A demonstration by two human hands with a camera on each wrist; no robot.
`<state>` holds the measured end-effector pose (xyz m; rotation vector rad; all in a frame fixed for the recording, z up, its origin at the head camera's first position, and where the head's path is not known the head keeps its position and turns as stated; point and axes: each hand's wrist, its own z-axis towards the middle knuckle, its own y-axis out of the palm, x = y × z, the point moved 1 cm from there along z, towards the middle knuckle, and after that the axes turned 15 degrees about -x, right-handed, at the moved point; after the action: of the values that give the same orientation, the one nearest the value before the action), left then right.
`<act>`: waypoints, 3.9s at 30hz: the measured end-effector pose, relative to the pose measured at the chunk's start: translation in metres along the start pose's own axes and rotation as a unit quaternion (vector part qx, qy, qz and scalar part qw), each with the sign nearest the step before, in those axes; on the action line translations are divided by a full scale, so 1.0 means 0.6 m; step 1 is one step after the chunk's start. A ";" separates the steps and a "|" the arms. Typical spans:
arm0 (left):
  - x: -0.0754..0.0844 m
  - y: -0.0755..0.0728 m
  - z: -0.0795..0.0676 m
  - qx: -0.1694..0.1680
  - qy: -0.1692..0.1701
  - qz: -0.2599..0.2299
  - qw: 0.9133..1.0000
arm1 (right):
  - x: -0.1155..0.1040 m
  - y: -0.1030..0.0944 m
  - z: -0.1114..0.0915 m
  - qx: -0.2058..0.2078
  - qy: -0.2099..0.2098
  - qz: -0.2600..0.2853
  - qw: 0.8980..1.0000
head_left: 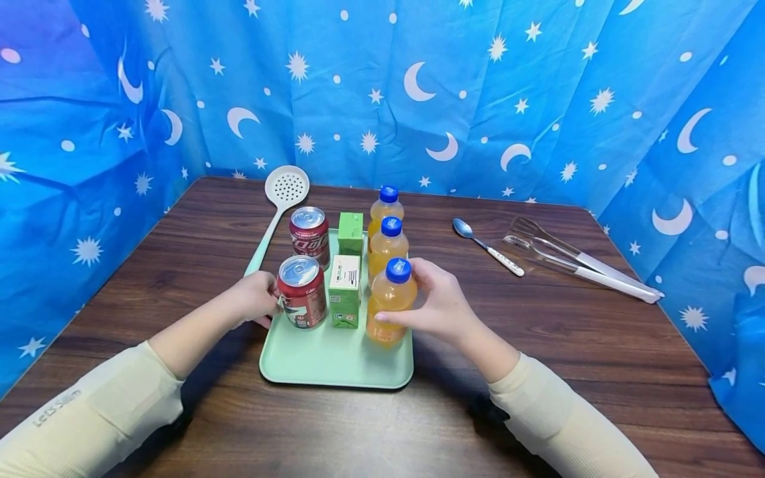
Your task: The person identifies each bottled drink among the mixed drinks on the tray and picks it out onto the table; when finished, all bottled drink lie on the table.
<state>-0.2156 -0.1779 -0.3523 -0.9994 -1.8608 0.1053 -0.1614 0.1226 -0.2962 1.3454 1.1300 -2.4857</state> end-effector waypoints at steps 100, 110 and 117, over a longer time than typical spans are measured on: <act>-0.001 0.001 -0.002 -0.004 0.009 -0.009 1.000 | 0.087 -0.100 -0.030 0.088 0.149 -0.020 0.985; 0.000 -0.001 -0.001 -0.006 0.006 -0.009 1.000 | 0.099 -0.109 -0.032 0.103 0.159 -0.031 0.981; -0.001 -0.003 -0.001 -0.008 0.006 -0.013 1.000 | 0.108 -0.115 -0.032 0.127 0.161 -0.040 0.978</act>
<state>-0.2160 -0.1795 -0.3516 -0.9844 -1.8663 0.0689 -0.2154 0.2010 -0.3127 1.8635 0.9574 -2.6056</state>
